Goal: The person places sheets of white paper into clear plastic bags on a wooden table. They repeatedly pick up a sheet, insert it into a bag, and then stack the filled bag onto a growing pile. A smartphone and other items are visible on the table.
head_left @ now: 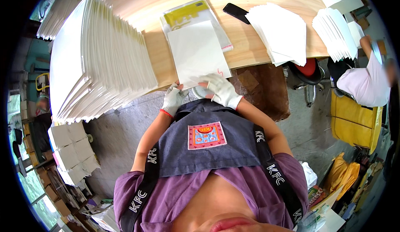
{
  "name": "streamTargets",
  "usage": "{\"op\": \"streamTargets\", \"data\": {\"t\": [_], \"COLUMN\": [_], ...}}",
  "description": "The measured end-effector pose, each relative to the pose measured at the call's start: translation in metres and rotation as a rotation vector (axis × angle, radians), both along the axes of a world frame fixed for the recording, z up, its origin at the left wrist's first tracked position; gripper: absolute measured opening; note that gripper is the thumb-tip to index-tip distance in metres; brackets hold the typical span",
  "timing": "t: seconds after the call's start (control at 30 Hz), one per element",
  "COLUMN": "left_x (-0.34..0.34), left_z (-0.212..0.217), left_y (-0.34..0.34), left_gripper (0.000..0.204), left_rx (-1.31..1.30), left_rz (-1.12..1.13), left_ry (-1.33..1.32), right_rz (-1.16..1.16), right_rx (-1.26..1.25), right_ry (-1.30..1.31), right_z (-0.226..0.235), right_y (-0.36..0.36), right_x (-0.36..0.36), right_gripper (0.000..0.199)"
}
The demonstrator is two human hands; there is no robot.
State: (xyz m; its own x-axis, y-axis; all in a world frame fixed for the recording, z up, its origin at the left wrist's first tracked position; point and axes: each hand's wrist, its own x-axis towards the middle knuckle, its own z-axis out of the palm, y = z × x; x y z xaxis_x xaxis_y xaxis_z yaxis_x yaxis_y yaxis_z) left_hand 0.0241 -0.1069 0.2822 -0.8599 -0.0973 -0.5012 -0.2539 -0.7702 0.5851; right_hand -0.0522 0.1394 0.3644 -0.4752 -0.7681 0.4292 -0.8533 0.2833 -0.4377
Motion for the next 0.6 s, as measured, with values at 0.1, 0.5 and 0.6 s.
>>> {"op": "streamTargets", "data": {"t": [0.1,0.5,0.6], "left_x": [-0.013,0.005,0.057], "left_z": [0.033,0.264,0.327], "left_y": [0.001,0.009,-0.02], "left_gripper": [0.034,0.035,0.037], "left_rx": [-0.092,-1.148,-1.509], "left_rz": [-0.046,-0.321,-0.315], "left_ry": [0.089,0.453,0.529], "right_rz": [-0.49,-0.177,-0.024], "right_rx": [-0.139,-0.856,-0.828], "right_ry": [-0.387,-1.502,-1.497], "right_z": [-0.056,0.01,0.061], "right_y": [0.027,0.025,-0.02], "right_x": [-0.012,-0.023,-0.03], "right_gripper": [0.041,0.019,0.016]}}
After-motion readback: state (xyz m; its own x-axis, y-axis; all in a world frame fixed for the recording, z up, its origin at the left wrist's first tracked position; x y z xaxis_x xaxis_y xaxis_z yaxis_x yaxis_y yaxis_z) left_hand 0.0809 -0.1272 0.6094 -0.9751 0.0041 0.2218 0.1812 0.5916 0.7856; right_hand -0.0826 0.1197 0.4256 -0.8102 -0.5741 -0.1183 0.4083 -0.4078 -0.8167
